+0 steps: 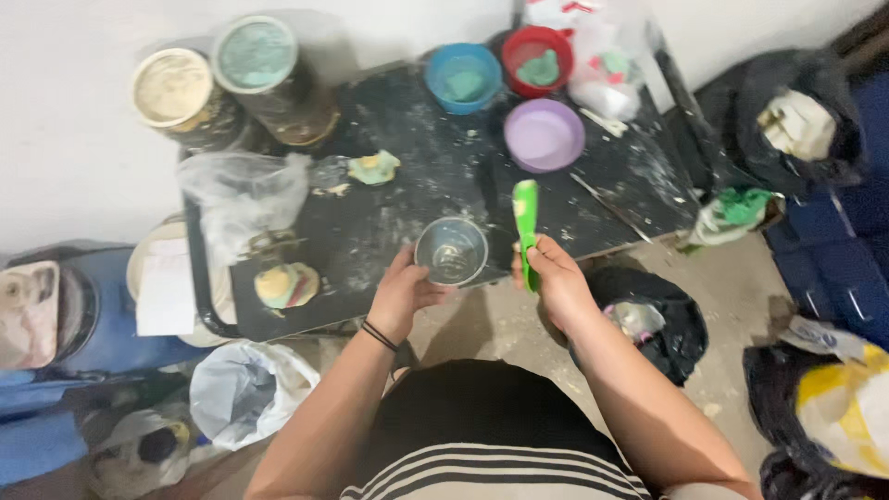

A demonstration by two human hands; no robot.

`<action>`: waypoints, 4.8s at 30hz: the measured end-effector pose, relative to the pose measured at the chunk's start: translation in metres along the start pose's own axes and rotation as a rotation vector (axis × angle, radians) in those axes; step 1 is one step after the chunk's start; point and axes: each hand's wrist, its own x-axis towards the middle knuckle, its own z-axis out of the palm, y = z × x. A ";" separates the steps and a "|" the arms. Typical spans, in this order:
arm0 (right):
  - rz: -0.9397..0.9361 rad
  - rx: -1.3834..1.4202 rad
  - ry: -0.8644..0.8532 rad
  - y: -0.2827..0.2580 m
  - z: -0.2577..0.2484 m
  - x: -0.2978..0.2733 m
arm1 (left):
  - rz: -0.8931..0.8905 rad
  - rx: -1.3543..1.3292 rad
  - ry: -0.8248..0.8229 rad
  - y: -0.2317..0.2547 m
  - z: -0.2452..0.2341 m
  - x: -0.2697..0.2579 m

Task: The person scoops a yellow paste from a clear plastic cup onto a workbench using a green spatula, then mixes it with a light blue paste already on the surface. They repeatedly scrape the cup and blend the two pastes together on the table.

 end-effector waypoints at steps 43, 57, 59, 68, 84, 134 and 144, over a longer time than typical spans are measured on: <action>-0.572 -0.891 0.281 -0.054 0.036 0.034 | 0.136 0.542 -0.142 -0.030 -0.139 -0.031; -0.527 -1.123 0.193 -0.069 0.096 -0.025 | 0.267 1.099 -0.348 -0.027 -0.140 -0.043; -0.533 -1.134 0.192 -0.075 0.104 -0.028 | 0.266 1.119 -0.343 -0.031 -0.140 -0.043; -0.572 -1.258 0.209 -0.069 0.099 -0.023 | 0.242 1.112 -0.351 -0.040 -0.142 -0.037; -0.616 -1.347 0.198 -0.068 0.102 -0.020 | 0.160 1.128 -0.352 -0.038 -0.142 -0.028; -0.230 -0.677 0.524 -0.009 -0.055 0.130 | 0.141 0.864 -0.074 -0.044 -0.132 -0.039; -0.879 -1.033 0.035 -0.018 0.098 0.026 | 0.120 0.852 0.015 -0.028 -0.114 -0.061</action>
